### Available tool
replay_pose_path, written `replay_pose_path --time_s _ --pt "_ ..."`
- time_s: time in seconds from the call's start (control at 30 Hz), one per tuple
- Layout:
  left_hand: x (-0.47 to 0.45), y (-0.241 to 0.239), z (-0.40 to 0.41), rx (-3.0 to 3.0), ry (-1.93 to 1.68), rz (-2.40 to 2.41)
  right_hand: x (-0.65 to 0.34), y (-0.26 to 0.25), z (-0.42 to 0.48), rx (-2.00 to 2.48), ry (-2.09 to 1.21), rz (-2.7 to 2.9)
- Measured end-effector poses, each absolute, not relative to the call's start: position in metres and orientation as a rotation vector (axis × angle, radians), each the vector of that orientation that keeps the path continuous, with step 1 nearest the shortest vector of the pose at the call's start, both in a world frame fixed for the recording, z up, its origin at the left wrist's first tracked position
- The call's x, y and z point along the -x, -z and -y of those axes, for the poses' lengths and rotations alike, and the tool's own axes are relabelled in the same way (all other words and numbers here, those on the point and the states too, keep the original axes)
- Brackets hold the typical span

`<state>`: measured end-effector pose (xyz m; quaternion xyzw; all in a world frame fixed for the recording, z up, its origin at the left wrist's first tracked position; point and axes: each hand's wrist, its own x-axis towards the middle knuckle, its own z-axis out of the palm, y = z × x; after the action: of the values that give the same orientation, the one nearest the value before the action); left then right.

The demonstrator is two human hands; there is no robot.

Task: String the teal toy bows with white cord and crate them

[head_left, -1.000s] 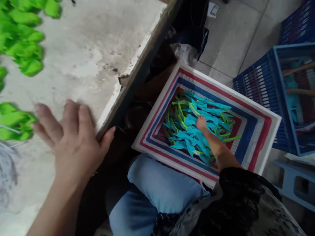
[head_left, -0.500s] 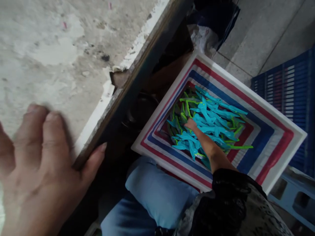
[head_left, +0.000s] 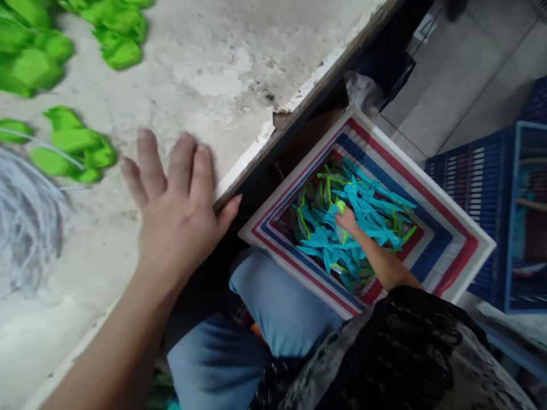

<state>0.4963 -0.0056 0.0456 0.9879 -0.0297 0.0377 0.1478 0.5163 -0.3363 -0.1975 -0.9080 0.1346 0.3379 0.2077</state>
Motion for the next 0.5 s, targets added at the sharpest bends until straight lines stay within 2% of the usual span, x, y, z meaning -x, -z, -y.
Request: replay_pose_path --time_s 0.13,0.27,0.4,0.5 --pt "-0.497 -0.049 0.014 -2.733 -0.105 0.153 -0.527 0.067 0.378 2.402 -0.589 -0.469" --pt "-0.452 -0.03 0.071 -2.473 -0.099 0.403 -0.518 -0.101 0.396 1.825 -0.07 -0.408" --pt "-0.388 -0.001 0.154 -2.153 0.113 0.497 -0.471 -0.245 0.373 1.731 0.107 -0.284" --pt "-0.362 -0.01 0.191 -1.953 0.073 0.406 -0.438 -0.316 0.352 1.796 0.147 -0.072"
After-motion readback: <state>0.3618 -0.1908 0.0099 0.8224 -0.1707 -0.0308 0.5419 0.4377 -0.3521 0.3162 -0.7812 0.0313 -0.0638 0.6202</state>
